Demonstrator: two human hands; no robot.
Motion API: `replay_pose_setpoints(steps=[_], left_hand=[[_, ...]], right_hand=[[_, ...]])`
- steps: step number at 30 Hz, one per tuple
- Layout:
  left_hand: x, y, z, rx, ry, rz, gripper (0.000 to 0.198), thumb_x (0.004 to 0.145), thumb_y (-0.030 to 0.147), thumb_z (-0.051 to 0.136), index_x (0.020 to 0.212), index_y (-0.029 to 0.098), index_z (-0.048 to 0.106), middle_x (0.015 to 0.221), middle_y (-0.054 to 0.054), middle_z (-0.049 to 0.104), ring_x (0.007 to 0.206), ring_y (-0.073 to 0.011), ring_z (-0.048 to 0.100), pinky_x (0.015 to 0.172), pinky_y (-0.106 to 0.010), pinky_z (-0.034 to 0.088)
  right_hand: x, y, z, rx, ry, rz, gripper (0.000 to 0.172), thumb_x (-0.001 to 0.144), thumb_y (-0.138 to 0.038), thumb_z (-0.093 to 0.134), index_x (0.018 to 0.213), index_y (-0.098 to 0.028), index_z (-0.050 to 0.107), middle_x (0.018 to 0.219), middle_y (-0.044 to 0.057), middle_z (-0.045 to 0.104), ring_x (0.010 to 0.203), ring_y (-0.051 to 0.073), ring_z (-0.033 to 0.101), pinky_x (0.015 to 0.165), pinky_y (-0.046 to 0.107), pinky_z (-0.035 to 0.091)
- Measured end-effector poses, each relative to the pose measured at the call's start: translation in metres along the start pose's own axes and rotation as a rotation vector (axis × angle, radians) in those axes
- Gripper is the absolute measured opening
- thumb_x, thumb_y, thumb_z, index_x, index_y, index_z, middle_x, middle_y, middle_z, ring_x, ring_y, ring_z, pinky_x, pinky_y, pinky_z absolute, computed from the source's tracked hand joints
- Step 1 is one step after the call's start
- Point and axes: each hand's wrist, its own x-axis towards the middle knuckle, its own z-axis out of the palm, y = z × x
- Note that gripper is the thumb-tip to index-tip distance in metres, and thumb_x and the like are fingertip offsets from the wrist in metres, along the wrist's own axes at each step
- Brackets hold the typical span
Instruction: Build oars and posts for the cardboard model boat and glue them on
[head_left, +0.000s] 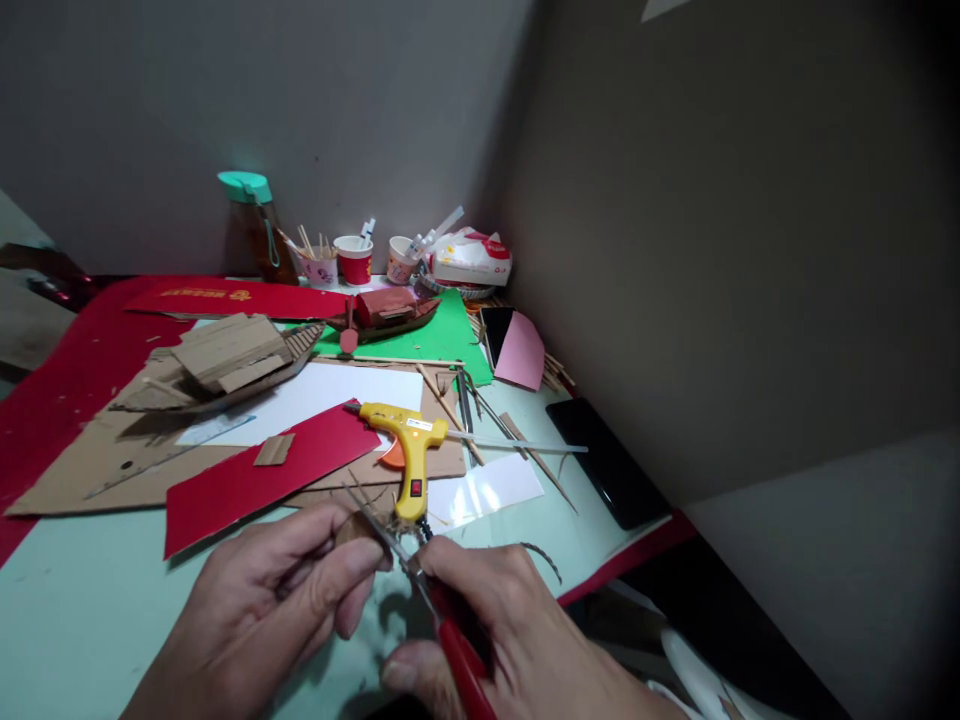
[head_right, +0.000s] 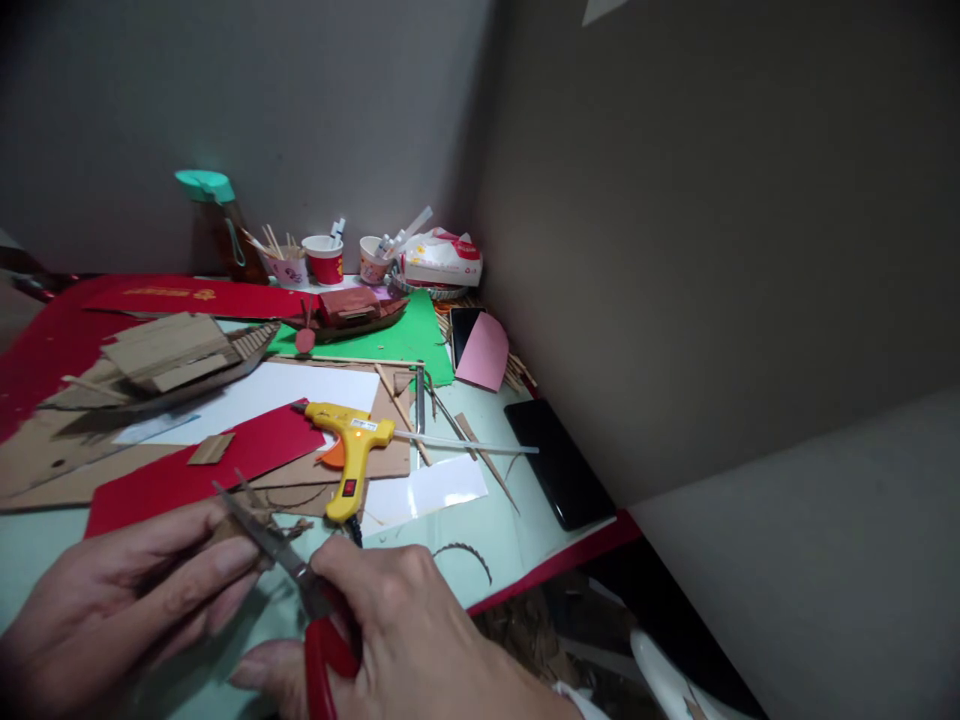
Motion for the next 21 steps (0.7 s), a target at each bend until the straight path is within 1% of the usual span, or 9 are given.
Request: replay_pose_setpoints(steps=[2,5,7,9,11,13,16,19,21], left_hand=[[0.002,-0.003,-0.002,0.017,0.014,-0.007,0.053,0.074,0.078,0.07,0.066,0.026,0.065,0.059,0.003,0.054,0.058,-0.0129,0.053,0.054,-0.021,0.042],[0.003,-0.001,-0.004,-0.003,-0.008,-0.071,0.051,0.072,0.078,0.071,0.077,0.027,0.071,0.059,0.004,0.052,0.056,-0.0121,0.048,0.052,-0.02,0.038],[0.004,0.001,-0.006,0.017,-0.062,-0.08,0.052,0.073,0.076,0.071,0.069,0.025,0.068,0.059,0.003,0.051,0.055,-0.0118,0.046,0.052,-0.02,0.037],[0.006,0.003,-0.01,0.069,-0.129,-0.045,0.055,0.076,0.073,0.07,0.057,0.022,0.061,0.057,0.002,0.052,0.053,-0.0115,0.045,0.051,-0.02,0.038],[0.008,0.005,-0.013,0.105,-0.181,-0.022,0.053,0.078,0.07,0.069,0.055,0.022,0.06,0.056,0.001,0.054,0.053,-0.0117,0.045,0.049,-0.019,0.036],[0.009,0.01,-0.015,0.116,-0.213,-0.031,0.047,0.077,0.065,0.07,0.057,0.023,0.062,0.055,0.001,0.054,0.051,-0.0114,0.043,0.045,-0.018,0.031],[0.008,0.019,-0.017,0.164,-0.189,-0.042,0.042,0.074,0.058,0.072,0.055,0.023,0.061,0.052,0.003,0.051,0.049,-0.0101,0.039,0.044,-0.018,0.027],[0.006,0.026,-0.018,0.188,-0.189,-0.018,0.045,0.072,0.06,0.073,0.05,0.023,0.06,0.047,0.003,0.048,0.046,-0.0105,0.039,0.044,-0.019,0.027],[0.004,0.028,-0.017,0.193,-0.2,-0.04,0.046,0.07,0.063,0.074,0.052,0.022,0.063,0.047,0.003,0.046,0.046,-0.0103,0.038,0.045,-0.019,0.026]], right_hand=[[-0.002,-0.001,-0.001,-0.055,0.027,0.023,0.03,0.09,-0.055,0.067,0.103,-0.028,0.068,0.082,-0.002,0.059,0.078,0.017,0.056,0.076,0.025,0.047],[-0.005,-0.002,-0.002,-0.079,0.047,0.029,0.021,0.094,-0.048,0.061,0.099,-0.028,0.066,0.081,-0.002,0.059,0.083,0.017,0.057,0.079,0.025,0.047],[-0.007,-0.004,-0.004,-0.078,0.03,0.018,0.014,0.096,-0.041,0.058,0.096,-0.027,0.064,0.079,-0.002,0.058,0.08,0.015,0.058,0.074,0.021,0.047],[-0.01,-0.005,-0.007,-0.102,0.007,0.025,0.012,0.095,-0.036,0.058,0.091,-0.026,0.062,0.077,-0.003,0.056,0.071,0.013,0.056,0.064,0.019,0.044],[-0.012,-0.005,-0.011,-0.142,0.008,0.022,0.012,0.094,-0.034,0.059,0.087,-0.024,0.06,0.074,-0.003,0.055,0.066,0.011,0.052,0.06,0.018,0.041],[-0.015,-0.003,-0.013,-0.158,0.002,-0.011,0.01,0.094,-0.031,0.058,0.087,-0.024,0.061,0.073,-0.003,0.056,0.065,0.012,0.051,0.06,0.019,0.041],[-0.017,0.002,-0.014,-0.157,-0.021,-0.067,0.008,0.094,-0.027,0.057,0.089,-0.024,0.062,0.07,-0.003,0.054,0.061,0.012,0.047,0.061,0.02,0.042],[-0.02,0.006,-0.014,-0.174,-0.007,-0.064,0.007,0.094,-0.028,0.059,0.089,-0.025,0.062,0.07,-0.003,0.055,0.06,0.012,0.047,0.063,0.021,0.044],[-0.022,0.006,-0.015,-0.186,0.001,-0.062,0.007,0.094,-0.029,0.059,0.089,-0.025,0.062,0.07,-0.003,0.055,0.06,0.012,0.048,0.065,0.021,0.044]])
